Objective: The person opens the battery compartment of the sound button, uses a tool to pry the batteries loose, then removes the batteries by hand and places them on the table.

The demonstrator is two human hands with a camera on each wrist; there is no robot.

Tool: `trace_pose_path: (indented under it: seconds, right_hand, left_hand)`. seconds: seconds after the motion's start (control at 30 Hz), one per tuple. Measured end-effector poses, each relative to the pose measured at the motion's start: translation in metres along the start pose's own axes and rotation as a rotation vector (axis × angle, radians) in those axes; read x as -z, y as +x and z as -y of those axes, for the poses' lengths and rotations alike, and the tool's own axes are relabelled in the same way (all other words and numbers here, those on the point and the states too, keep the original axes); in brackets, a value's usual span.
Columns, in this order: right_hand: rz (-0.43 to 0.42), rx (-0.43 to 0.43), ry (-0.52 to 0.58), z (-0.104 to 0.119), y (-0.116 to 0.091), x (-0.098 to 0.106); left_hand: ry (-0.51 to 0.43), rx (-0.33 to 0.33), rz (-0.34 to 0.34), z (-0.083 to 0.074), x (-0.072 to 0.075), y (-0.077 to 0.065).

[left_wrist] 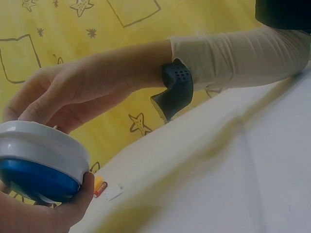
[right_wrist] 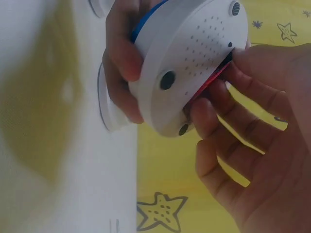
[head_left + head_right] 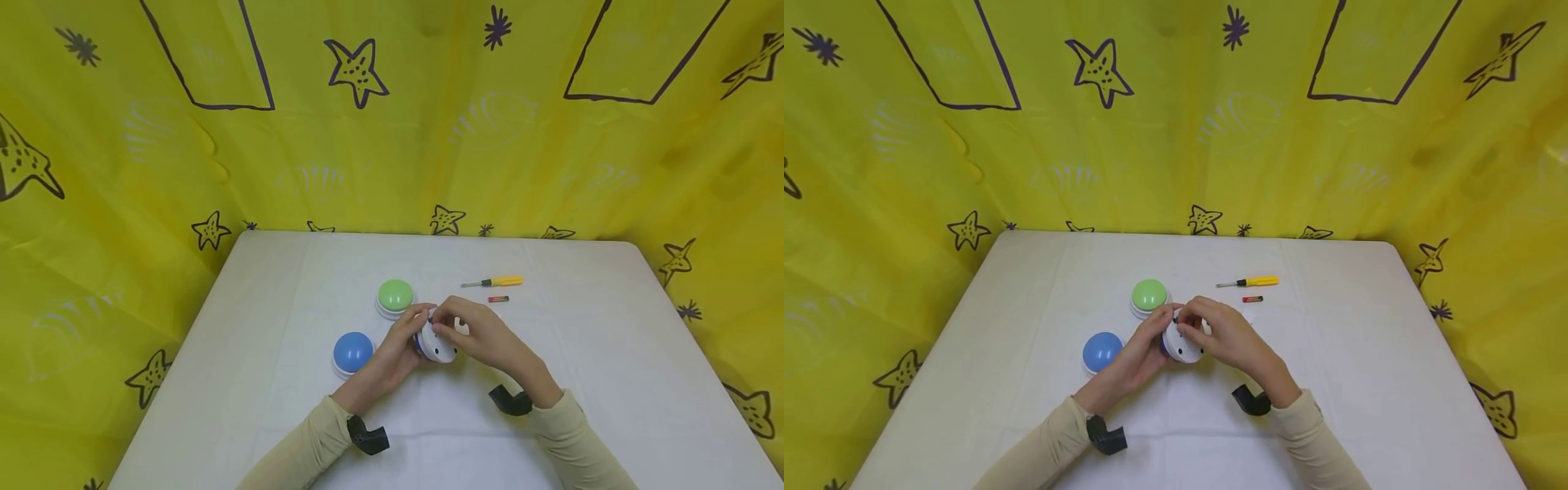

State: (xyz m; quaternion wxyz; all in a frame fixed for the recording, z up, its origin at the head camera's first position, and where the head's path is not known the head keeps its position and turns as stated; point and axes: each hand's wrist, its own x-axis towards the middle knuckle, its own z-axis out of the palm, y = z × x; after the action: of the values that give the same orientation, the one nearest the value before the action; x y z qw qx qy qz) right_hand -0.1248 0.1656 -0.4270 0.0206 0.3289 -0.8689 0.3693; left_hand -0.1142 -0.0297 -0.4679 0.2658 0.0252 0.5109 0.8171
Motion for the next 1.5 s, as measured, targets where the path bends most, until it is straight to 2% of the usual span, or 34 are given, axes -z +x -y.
trace_pose_path:
  seconds: [0.27,0.43,0.63,1.03,1.3,1.5]
  right_hand:
    - [0.008,-0.172,-0.008,0.016,0.0,-0.004]
    - [-0.04,-0.238,-0.04,0.022,0.001,-0.009]
    - [-0.073,-0.289,-0.053,0.024,-0.001,-0.013]
    - [-0.108,-0.254,-0.05,0.026,-0.008,-0.014]
    - [-0.127,-0.159,-0.035,0.023,-0.014,-0.014]
    - [-0.127,-0.086,-0.013,0.017,-0.018,-0.012]
  left_hand:
    - [0.051,-0.034,-0.02,0.004,0.0,-0.001]
    - [0.058,-0.068,-0.026,0.005,-0.002,-0.001]
    - [0.074,-0.046,-0.037,0.007,-0.004,-0.002]
    - [0.067,-0.015,-0.036,0.009,-0.004,-0.002]
    - [0.027,-0.017,-0.047,0.006,-0.005,-0.002]
    - [0.033,-0.005,-0.044,0.004,-0.004,-0.002]
